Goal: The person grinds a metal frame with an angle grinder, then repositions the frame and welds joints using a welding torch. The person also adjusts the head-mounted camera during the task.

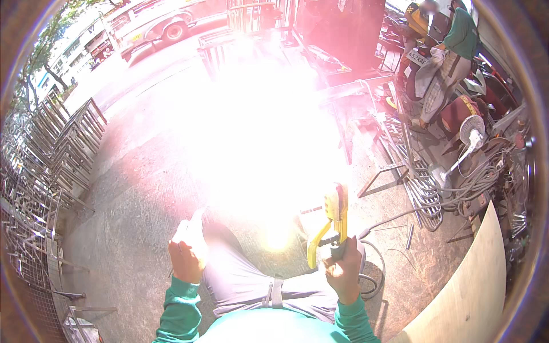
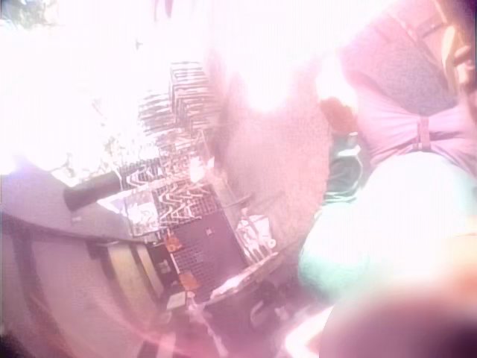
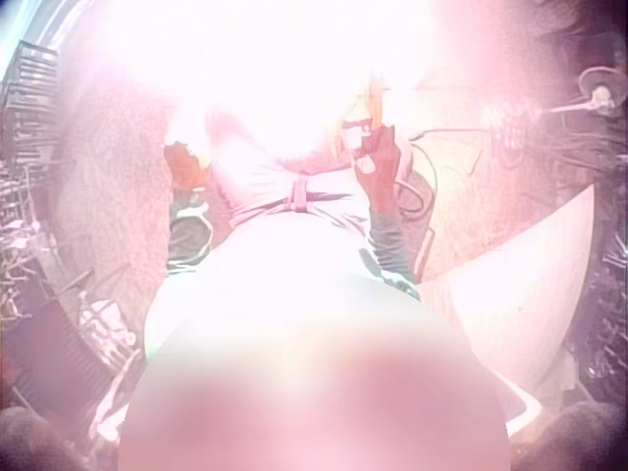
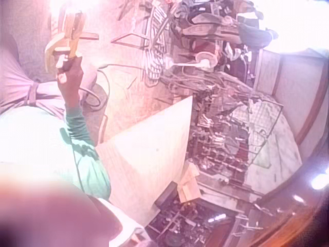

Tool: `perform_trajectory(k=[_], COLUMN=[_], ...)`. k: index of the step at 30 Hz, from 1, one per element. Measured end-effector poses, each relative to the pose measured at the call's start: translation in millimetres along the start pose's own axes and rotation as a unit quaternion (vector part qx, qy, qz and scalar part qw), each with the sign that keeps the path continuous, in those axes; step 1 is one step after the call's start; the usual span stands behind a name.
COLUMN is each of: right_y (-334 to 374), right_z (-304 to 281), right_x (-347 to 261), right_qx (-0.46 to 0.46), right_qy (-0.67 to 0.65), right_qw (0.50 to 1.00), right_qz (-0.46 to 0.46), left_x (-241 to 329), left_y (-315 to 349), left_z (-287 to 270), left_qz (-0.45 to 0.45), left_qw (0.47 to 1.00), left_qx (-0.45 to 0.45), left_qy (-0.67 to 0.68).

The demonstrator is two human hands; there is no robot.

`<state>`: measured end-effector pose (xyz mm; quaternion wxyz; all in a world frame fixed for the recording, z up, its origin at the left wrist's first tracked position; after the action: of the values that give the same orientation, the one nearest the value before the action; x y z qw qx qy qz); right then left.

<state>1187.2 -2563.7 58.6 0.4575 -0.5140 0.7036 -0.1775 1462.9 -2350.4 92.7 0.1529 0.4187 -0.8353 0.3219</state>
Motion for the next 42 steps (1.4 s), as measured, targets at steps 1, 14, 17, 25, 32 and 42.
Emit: perform_trajectory(k=[1,14,17,25,32,42], right_y=[5.8,3.3,3.0,4.3,4.2,6.3], right_z=[6.8,8.5,9.3,10.9,7.9,9.8], right_x=[9.9,9.8,10.6,11.7,9.8,11.1], right_qx=[0.01,-0.006,-0.005,-0.005,0.006,0.008], right_qy=[-0.093,-0.095,-0.087,-0.091,-0.087,-0.092], right_qw=[0.987,0.986,0.987,0.985,0.988,0.985], right_qz=[0.128,0.133,0.135,0.148,0.126,0.147], left_x=[-0.7,-2.8,-6.0,-3.4,-4.0,-2.1], left_y=[0.6,-2.2,-1.4,-3.1,0.5,0.4], left_z=[2.7,5.3,6.8,6.0,5.4,5.3], left_qz=[-0.017,0.022,-0.014,0.019,-0.007,-0.009], left_qw=[0.999,0.998,0.997,0.998,0.998,0.998], left_qx=[0.007,0.031,0.007,0.017,0.017,0.008], left_qy=[-0.03,-0.057,-0.071,-0.064,-0.054,-0.062])
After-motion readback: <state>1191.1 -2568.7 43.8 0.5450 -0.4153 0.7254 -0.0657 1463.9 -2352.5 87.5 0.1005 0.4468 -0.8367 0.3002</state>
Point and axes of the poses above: each hand's wrist, its own y-axis away from the middle knuckle, its own z-axis out of the palm, x = y × z, the point moved 5 cm from there along -y, towards the middle knuckle, and after that the axes turned 15 degrees about -z, right-handed, at the moved point
